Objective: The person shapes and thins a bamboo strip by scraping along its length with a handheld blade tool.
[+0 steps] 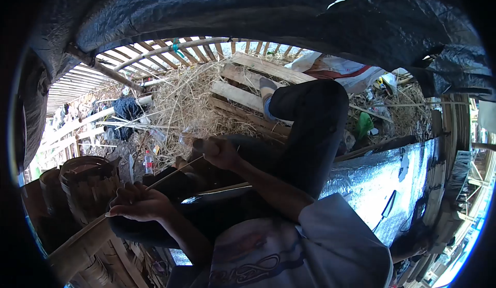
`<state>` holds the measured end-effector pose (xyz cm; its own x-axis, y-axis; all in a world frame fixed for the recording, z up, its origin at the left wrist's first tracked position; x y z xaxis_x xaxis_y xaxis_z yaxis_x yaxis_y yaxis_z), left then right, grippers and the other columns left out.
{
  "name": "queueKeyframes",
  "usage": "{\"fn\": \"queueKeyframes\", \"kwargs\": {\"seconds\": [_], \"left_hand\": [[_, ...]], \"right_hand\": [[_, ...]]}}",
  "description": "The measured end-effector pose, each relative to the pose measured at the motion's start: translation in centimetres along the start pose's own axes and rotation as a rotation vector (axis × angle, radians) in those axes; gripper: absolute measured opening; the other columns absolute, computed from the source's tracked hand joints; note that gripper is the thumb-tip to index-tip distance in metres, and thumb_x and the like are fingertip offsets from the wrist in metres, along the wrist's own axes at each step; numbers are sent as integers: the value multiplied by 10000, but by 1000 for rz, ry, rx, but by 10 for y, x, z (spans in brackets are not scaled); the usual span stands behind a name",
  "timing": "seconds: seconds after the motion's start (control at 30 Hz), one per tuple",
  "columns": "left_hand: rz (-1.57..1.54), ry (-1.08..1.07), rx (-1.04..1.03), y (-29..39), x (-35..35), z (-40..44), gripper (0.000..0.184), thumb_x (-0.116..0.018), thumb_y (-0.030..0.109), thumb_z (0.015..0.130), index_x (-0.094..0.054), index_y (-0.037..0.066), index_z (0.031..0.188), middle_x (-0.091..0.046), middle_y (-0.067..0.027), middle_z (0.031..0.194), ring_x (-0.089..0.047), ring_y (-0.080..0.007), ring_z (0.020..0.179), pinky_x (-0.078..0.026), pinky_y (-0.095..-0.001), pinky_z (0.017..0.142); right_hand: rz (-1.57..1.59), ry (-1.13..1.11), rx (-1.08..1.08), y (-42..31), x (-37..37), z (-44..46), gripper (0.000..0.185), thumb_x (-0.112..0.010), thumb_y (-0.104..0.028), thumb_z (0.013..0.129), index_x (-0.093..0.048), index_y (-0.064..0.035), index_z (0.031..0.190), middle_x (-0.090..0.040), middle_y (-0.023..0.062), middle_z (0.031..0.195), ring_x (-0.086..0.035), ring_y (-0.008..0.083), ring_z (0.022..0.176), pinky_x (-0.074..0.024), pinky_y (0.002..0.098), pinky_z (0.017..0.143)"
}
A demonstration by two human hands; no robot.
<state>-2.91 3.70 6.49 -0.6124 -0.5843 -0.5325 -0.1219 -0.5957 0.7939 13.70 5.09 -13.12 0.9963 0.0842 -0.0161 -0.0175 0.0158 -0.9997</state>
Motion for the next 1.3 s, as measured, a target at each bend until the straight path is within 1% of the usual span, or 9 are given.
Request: {"fn": "queueKeyframes", "kwargs": {"seconds": [0.07, 0.13, 0.23, 0.33, 0.53, 0.6, 0.77, 0.93, 1.3], "left_hand": [[21, 30, 12, -1, 0, -3, 469, -332, 530, 933, -237, 168, 652, -158, 60, 564, -138, -59, 502, -143, -208, 421], [92, -3, -40, 2, 3, -9, 412, -320, 471, 966, -263, 166, 696, -191, 54, 585, -156, -60, 513, -126, -213, 443], [50, -63, -21, -2, 7, -9, 403, -322, 447, 975, -259, 168, 690, -195, 50, 584, -166, -60, 509, -138, -216, 443], [101, -57, -9, -7, 0, -15, 408, -319, 409, 987, -265, 157, 671, -204, 44, 578, -185, -64, 506, -158, -217, 440], [190, -119, -62, -19, 19, -28, 394, -324, 327, 1003, -315, 119, 668, -258, 29, 601, -250, -85, 533, -218, -231, 472], [482, -191, -61, -17, 14, -31, 365, -341, 288, 1000, -380, 78, 704, -336, 15, 643, -336, -101, 584, -301, -248, 532], [875, -607, 122, -48, 32, -37, 263, -465, 165, 950, -568, -74, 989, -589, -95, 819, -546, -167, 752, -443, -289, 682], [989, -620, 226, -63, 27, -47, 288, -481, 185, 947, -595, -75, 998, -629, -112, 782, -566, -161, 695, -464, -300, 649], [1051, -704, 352, -98, 42, -50, 222, -569, 136, 896, -617, -36, 1028, -658, -178, 929, -653, -235, 867, -517, -327, 720]], "right_hand": [[-86, 111, -66, 27, 6, -2, 131, -689, -107, 733, -574, -55, 765, -604, 35, 716, -582, 95, 683, -462, 277, 625], [-191, 285, -389, 40, 8, -1, 211, -685, -184, 726, -598, -13, 813, -619, 71, 685, -610, 137, 686, -476, 307, 633], [-156, 145, -498, 76, 8, 8, 299, -677, -261, 701, -622, 1, 836, -639, 124, 688, -647, 234, 703, -496, 345, 648], [-469, 118, -344, 76, 18, 0, 340, -684, -288, 662, -640, -19, 865, -654, 170, 752, -652, 311, 761, -505, 399, 691], [-492, 138, -432, 62, 20, -8, 355, -679, -289, 654, -644, -58, 920, -654, 182, 814, -634, 337, 858, -497, 417, 764], [-481, 144, -430, 67, 19, -11, 349, -678, -286, 656, -641, -52, 913, -653, 187, 825, -632, 343, 857, -500, 417, 760], [-434, 125, -440, 70, 15, -10, 348, -674, -273, 663, -626, -35, 913, -648, 195, 831, -628, 357, 855, -504, 427, 757], [-484, 55, -416, 73, 10, -9, 371, -678, -263, 663, -608, -50, 959, -644, 194, 839, -622, 362, 856, -498, 444, 768], [-506, -82, -386, 65, 1, -2, 416, -702, -265, 659, -601, -83, 1019, -645, 167, 939, -612, 347, 922, -494, 423, 807]]}}
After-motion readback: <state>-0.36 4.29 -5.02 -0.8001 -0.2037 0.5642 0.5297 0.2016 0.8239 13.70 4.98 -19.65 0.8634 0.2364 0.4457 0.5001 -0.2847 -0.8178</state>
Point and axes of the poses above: each hand's wrist, its own z-axis towards the middle knuckle, its own x-axis out of the back of the hand, y = z × x, the point moved 2 cm from there along z, towards the middle knuckle
